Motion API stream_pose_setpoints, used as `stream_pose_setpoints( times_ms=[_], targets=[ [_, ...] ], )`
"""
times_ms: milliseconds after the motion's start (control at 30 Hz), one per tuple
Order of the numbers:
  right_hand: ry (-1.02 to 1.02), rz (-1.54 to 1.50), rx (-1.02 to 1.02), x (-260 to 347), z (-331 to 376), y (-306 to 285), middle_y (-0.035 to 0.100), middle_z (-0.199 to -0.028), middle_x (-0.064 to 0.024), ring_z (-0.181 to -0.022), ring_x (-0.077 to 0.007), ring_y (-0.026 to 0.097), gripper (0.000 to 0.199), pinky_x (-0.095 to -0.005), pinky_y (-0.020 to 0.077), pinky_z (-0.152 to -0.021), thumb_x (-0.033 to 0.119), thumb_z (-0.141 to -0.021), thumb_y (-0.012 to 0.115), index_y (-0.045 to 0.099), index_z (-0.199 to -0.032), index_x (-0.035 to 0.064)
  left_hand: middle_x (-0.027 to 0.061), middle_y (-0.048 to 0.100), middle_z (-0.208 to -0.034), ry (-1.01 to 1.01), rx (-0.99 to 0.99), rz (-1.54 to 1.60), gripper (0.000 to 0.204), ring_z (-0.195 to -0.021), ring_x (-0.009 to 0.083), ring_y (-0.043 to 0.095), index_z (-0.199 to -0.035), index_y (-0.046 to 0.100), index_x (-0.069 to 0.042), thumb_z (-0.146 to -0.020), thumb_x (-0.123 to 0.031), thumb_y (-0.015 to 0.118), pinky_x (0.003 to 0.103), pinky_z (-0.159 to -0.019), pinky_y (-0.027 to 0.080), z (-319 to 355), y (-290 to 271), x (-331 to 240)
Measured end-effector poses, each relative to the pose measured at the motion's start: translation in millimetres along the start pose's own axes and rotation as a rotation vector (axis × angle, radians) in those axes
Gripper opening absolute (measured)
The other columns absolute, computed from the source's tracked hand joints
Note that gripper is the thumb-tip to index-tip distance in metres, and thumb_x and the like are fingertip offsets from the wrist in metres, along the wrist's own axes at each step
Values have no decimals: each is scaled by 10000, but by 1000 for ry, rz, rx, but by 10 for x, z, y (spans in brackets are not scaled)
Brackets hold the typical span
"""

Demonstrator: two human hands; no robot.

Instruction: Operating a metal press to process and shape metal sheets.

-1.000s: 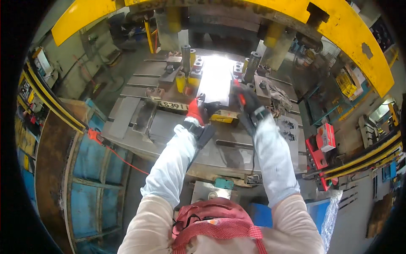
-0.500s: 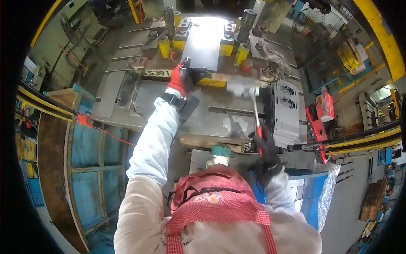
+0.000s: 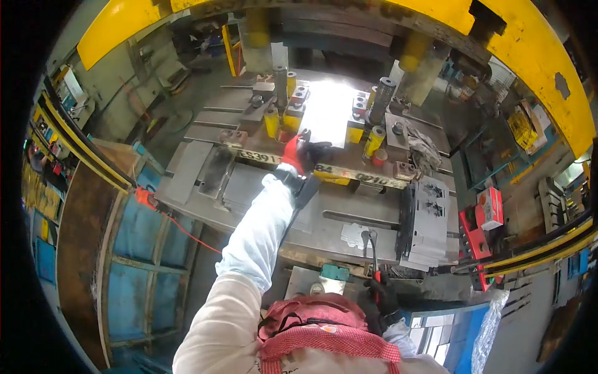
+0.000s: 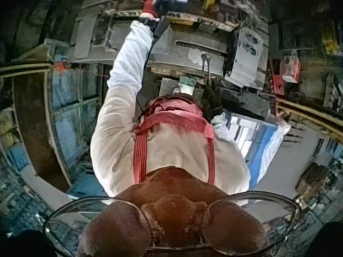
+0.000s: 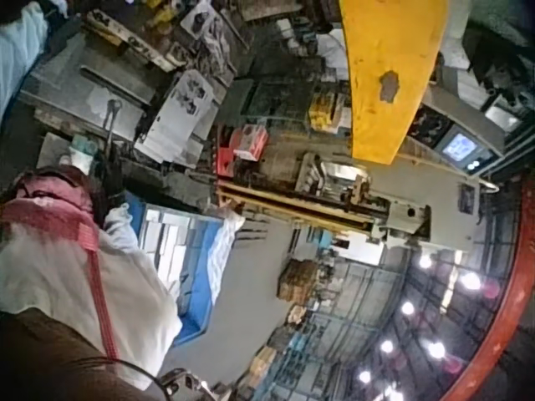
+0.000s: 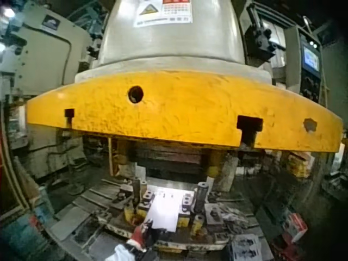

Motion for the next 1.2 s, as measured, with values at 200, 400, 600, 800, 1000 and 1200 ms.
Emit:
stream_pose_setpoints(
  times_ms=[200, 400, 600, 800, 1000, 1200],
  targets=[
    [0, -44, -35, -78, 124, -9, 590, -771, -54, -569, -102, 516, 290, -234, 424, -483, 205, -788, 540, 491, -1028, 49, 150, 589, -991, 10, -40, 110, 349, -833, 281, 599, -1122, 475, 0, -877, -246, 441, 381, -743, 519, -476, -316, 21],
    [-12, -132, -100, -351, 257, -185, 597, -768, -65, -552, -112, 522, 281, -247, 425, -465, 211, -809, 547, 491, -1028, 44, 148, 574, -1037, 75, -44, -299, 360, -902, 273, 585, -1158, 451, 2, -889, -235, 415, 387, -823, 485, -443, -105, -28],
    [25, -177, -138, -451, 373, -183, 600, -778, -67, -564, -120, 531, 241, -253, 434, -475, 194, -808, 552, 504, -993, 48, 172, 545, -1085, -96, -7, 112, 439, -918, 324, 571, -1195, 426, -6, -882, -314, 435, 428, -839, 461, -363, -223, -68],
    [32, -278, -175, -969, 180, -404, 570, -724, -40, -527, -119, 520, 256, -259, 430, -458, 269, -821, 533, 528, -953, 50, 46, 531, -864, -136, -346, -477, 382, -710, 208, 588, -1125, 480, -87, -863, -365, 471, 345, -587, 475, 818, 98, -179],
    [-23, -298, -141, -756, 180, -212, 588, -753, -87, -524, -141, 529, 243, -278, 447, -459, 273, -820, 524, 501, -942, 65, 67, 489, -1163, 356, -461, -517, 403, -885, 125, 545, -1265, 384, -78, -870, -40, 452, 240, -706, 470, 2639, -563, -153],
    [-13, -249, -173, -543, 237, -110, 585, -766, -114, -487, -158, 516, 237, -296, 443, -436, 277, -808, 535, 491, -916, 70, 108, 402, -1245, 84, -829, -1709, 531, -1137, 246, 408, -1269, 374, -107, -778, -173, 563, 347, -929, 341, 3132, -1446, -142]
  ],
)
Point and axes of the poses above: each hand's wrist, its own z-axis away from the middle knuckle, its own y-axis out of the palm, x = y × z, the point moved 3 cm from there along -z, towards the middle knuckle
